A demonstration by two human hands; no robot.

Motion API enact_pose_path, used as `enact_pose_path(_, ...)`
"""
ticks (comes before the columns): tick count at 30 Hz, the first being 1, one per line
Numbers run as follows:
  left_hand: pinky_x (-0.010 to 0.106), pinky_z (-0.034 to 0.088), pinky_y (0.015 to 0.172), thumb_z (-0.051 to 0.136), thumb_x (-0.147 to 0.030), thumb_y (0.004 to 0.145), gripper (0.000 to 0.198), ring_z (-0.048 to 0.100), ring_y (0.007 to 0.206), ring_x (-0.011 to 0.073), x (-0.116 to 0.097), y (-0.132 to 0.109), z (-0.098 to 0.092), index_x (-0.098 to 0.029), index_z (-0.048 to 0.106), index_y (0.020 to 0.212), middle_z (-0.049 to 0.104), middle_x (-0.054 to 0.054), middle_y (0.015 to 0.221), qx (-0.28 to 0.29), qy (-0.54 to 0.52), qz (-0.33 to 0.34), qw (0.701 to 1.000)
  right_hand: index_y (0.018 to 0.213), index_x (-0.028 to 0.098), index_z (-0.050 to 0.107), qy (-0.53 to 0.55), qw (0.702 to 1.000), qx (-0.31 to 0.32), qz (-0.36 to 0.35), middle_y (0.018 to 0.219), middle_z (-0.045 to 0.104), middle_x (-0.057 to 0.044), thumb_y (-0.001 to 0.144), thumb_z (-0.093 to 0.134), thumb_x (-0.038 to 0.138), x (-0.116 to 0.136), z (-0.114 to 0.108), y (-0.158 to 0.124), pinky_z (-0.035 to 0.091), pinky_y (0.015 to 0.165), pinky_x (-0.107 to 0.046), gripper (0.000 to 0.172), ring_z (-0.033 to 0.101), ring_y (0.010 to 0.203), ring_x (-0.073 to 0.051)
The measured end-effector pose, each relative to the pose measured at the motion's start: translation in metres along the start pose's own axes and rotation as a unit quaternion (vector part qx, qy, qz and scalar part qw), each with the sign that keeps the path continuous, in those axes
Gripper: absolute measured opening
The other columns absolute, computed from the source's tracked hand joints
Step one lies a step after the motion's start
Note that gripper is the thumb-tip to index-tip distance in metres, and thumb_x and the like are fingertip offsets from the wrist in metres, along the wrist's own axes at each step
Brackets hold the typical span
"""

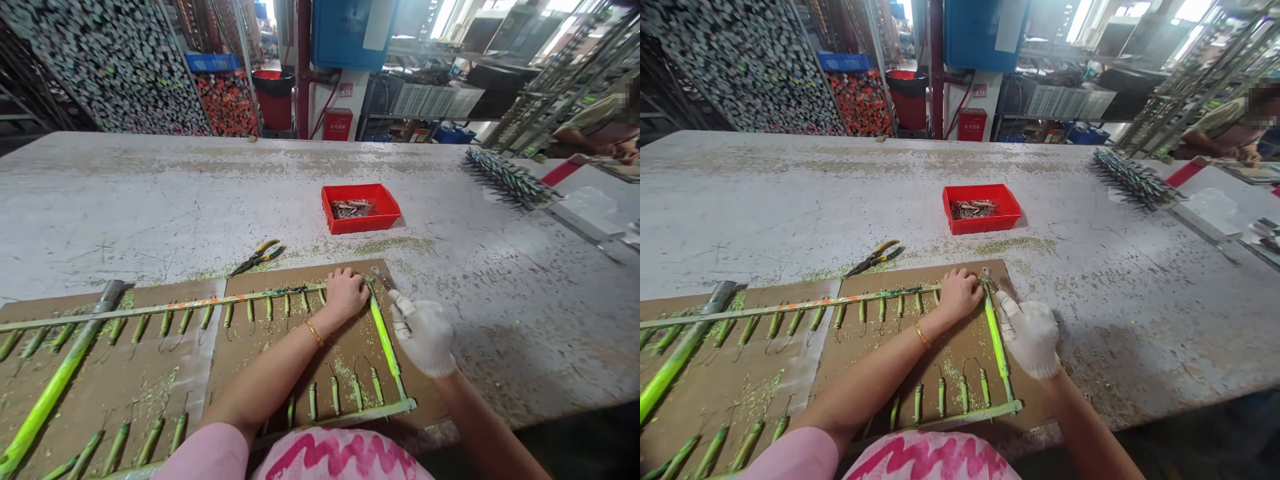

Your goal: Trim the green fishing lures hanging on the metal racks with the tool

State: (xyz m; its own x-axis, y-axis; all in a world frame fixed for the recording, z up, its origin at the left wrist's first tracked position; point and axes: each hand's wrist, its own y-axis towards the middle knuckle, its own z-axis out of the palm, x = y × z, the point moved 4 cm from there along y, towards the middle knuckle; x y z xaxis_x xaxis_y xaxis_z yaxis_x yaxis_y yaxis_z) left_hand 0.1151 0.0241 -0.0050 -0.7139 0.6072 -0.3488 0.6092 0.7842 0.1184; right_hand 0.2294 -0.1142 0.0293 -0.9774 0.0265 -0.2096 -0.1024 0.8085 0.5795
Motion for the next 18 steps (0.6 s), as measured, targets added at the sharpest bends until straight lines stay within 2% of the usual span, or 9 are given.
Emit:
enact_pose_path(3, 0.04, 0.041, 0.081, 0.053, -0.037, 0.094, 0.027, 0.055, 0.099, 0.0268, 0.0, 0.0, 0.0, -0.02, 0.074, 0.089, 0.067, 0.009, 0.101, 0.006, 0.0, 0.001, 1.0, 0.124, 0.018, 0.071, -0.019, 0.999, 0.033, 0.005, 0.063, 0.059, -0.001, 0.093, 0.056, 0.02, -0.001, 0.006, -0.001, 0.031, 0.069, -0.034, 0.034, 0.05, 0.064, -0.018)
enact_pose_path(6, 0.04, 0.041, 0.082, 0.054, -0.036, 0.094, 0.026, 0.055, 0.1, 0.0267, 0.0, 0.0, -0.001, -0.02, 0.074, 0.088, 0.067, 0.009, 0.1, 0.006, -0.003, 0.007, 1.0, 0.126, 0.017, 0.069, -0.002, 0.999, -0.011, 0.037, 0.069, 0.063, -0.003, 0.094, 0.058, 0.023, -0.005, 0.001, -0.002, 0.034, 0.075, -0.033, 0.035, 0.054, 0.07, -0.019)
enact_pose_path(8, 0.04, 0.041, 0.082, 0.054, -0.036, 0.093, 0.025, 0.055, 0.1, 0.0266, 0.0, 0.0, -0.001, -0.02, 0.074, 0.089, 0.067, 0.009, 0.101, 0.002, -0.006, 0.008, 1.0, 0.126, 0.017, 0.069, 0.008, 0.999, -0.019, 0.029, 0.069, 0.062, -0.003, 0.094, 0.058, 0.024, -0.004, 0.0, -0.002, 0.035, 0.077, -0.033, 0.035, 0.054, 0.071, -0.019)
enact_pose_path(12, 0.04, 0.042, 0.083, 0.054, -0.036, 0.093, 0.025, 0.055, 0.1, 0.0266, 0.0, 0.0, 0.0, -0.021, 0.074, 0.09, 0.067, 0.009, 0.102, 0.009, -0.006, 0.004, 1.0, 0.122, 0.018, 0.072, -0.009, 0.999, 0.031, -0.001, 0.062, 0.059, -0.001, 0.095, 0.056, 0.022, 0.001, 0.003, -0.001, 0.031, 0.07, -0.033, 0.031, 0.051, 0.065, -0.019)
enact_pose_path(16, 0.04, 0.042, 0.083, 0.053, -0.035, 0.094, 0.025, 0.054, 0.101, 0.0268, 0.0, 0.0, -0.001, -0.021, 0.074, 0.092, 0.066, 0.009, 0.102, 0.008, -0.003, 0.009, 1.0, 0.122, 0.017, 0.071, 0.001, 0.999, -0.035, 0.034, 0.068, 0.063, -0.002, 0.094, 0.059, 0.023, -0.003, -0.004, 0.0, 0.035, 0.075, -0.033, 0.031, 0.053, 0.069, -0.018)
enact_pose_path(18, 0.041, 0.042, 0.083, 0.053, -0.035, 0.094, 0.026, 0.054, 0.101, 0.0268, -0.001, 0.0, -0.002, -0.021, 0.074, 0.092, 0.066, 0.009, 0.101, 0.006, -0.002, 0.008, 1.0, 0.123, 0.018, 0.071, 0.002, 0.999, -0.028, 0.023, 0.067, 0.063, -0.002, 0.093, 0.059, 0.023, -0.003, -0.004, 0.0, 0.035, 0.075, -0.033, 0.032, 0.054, 0.069, -0.018)
